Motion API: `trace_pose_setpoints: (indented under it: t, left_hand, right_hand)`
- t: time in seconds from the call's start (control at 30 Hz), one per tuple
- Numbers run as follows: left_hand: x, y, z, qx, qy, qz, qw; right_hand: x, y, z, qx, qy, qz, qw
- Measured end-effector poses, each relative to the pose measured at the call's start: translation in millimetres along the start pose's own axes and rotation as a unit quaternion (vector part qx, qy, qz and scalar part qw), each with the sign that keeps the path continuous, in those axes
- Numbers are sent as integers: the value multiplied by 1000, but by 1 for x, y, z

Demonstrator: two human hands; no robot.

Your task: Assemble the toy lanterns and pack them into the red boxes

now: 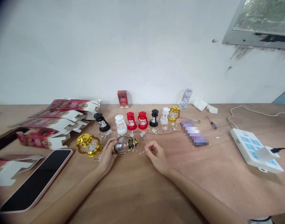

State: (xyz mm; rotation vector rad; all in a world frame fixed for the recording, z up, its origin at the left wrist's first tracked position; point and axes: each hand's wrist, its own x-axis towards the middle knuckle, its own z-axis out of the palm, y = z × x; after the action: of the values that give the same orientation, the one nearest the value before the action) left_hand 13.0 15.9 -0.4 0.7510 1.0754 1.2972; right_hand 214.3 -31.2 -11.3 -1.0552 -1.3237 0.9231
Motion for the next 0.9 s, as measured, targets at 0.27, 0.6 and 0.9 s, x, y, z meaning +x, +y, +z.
trace_pose_setpoints:
  t: [0.27, 0.6, 0.9]
  left_hand:
    - [-4, 2, 2, 4, -3, -1, 1000]
    - [-3, 0, 0, 23, -42, -11, 999]
    - [-8, 1, 1, 8, -98, -32, 995]
  right_hand:
    - [-13, -9, 9, 135, 11, 16, 991]
    - [-10, -5, 0, -36, 25, -80, 996]
    - [-1, 2, 2, 36, 84, 77, 993]
